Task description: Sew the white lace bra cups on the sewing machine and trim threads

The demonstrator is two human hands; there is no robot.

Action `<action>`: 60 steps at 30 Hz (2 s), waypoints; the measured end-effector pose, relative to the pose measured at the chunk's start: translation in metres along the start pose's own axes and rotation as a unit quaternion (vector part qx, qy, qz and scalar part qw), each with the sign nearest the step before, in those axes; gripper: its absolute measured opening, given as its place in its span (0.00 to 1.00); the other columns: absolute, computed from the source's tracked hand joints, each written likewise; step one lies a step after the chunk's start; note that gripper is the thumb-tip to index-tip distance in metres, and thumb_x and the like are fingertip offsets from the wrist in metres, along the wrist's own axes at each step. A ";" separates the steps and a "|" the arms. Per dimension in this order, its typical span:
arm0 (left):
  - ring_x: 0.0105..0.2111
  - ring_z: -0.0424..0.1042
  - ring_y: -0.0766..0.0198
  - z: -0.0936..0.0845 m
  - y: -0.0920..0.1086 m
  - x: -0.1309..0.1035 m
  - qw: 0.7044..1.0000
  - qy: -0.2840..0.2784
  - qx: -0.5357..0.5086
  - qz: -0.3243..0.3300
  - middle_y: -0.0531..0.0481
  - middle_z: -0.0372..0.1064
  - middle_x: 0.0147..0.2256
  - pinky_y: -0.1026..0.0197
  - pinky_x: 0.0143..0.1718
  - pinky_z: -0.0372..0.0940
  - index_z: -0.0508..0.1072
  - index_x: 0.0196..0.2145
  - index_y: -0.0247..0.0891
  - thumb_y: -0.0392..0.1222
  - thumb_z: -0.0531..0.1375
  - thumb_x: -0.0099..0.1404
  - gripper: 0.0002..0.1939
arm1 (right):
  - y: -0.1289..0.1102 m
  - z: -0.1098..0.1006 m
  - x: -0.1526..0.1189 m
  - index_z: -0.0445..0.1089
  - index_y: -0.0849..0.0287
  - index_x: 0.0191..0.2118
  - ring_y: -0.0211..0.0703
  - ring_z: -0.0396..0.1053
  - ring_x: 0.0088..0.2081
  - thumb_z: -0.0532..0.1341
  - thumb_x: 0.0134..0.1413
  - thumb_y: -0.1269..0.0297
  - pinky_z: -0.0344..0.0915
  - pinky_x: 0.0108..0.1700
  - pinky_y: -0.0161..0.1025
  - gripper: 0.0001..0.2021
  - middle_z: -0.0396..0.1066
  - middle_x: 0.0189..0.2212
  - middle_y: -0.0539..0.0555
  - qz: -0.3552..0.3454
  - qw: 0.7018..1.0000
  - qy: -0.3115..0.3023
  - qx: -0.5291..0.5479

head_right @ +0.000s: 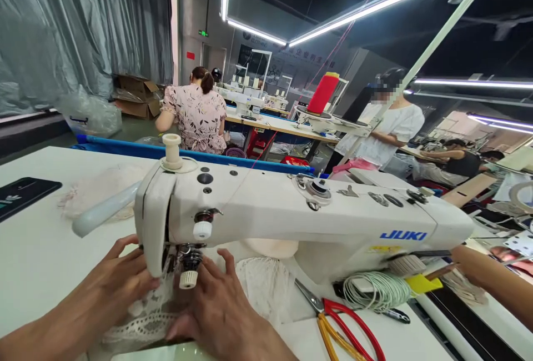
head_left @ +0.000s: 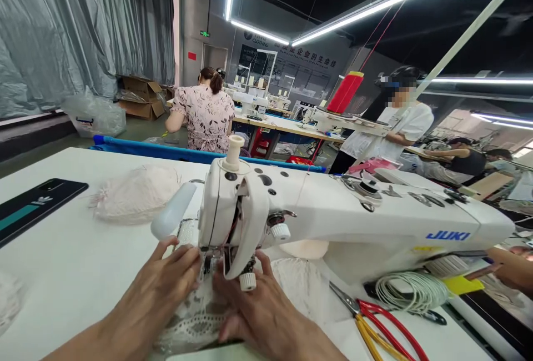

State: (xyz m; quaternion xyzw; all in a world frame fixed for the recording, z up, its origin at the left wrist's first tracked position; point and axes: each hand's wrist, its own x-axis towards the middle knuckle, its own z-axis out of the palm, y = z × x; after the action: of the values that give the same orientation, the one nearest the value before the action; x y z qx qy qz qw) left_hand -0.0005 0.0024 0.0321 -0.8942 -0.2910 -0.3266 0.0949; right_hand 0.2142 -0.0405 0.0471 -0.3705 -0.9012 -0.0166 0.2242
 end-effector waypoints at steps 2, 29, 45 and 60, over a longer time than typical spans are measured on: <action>0.35 0.69 0.68 -0.007 0.010 -0.007 0.999 -0.011 -0.046 0.002 0.60 0.69 0.30 0.59 0.51 0.48 0.66 0.27 0.43 0.39 0.45 0.72 0.17 | -0.007 -0.003 -0.004 0.65 0.59 0.47 0.45 0.68 0.45 0.49 0.62 0.43 0.47 0.58 0.48 0.24 0.73 0.44 0.55 -0.044 0.999 -0.003 0.023; 0.37 0.71 0.64 -0.020 0.035 -0.028 0.996 0.061 0.005 0.061 0.49 0.76 0.32 0.55 0.48 0.57 0.74 0.33 0.37 0.25 0.42 0.69 0.22 | -0.029 0.006 0.000 0.67 0.63 0.28 0.35 0.69 0.32 0.53 0.58 0.81 0.53 0.37 0.40 0.11 0.75 0.31 0.49 -0.108 0.986 0.126 -0.020; 0.31 0.71 0.65 -0.018 0.042 -0.026 0.996 0.072 0.019 0.051 0.52 0.75 0.28 0.56 0.45 0.57 0.74 0.31 0.39 0.27 0.43 0.70 0.23 | -0.026 0.007 -0.003 0.66 0.60 0.28 0.34 0.69 0.33 0.53 0.63 0.73 0.52 0.44 0.43 0.12 0.75 0.32 0.45 -0.099 0.988 0.117 -0.010; 0.35 0.71 0.63 0.018 0.018 -0.032 0.999 -0.027 -0.005 -0.035 0.55 0.71 0.34 0.55 0.47 0.56 0.71 0.38 0.45 0.36 0.52 0.65 0.09 | -0.003 0.020 0.004 0.67 0.61 0.44 0.44 0.69 0.36 0.47 0.62 0.41 0.54 0.49 0.46 0.26 0.75 0.34 0.55 -0.037 0.990 0.103 -0.087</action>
State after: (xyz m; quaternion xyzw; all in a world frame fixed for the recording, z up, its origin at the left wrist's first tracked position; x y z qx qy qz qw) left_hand 0.0000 -0.0199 -0.0018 -0.8925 -0.3226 -0.3071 0.0711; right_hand 0.2016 -0.0363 0.0317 -0.3512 -0.8817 -0.1416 0.2816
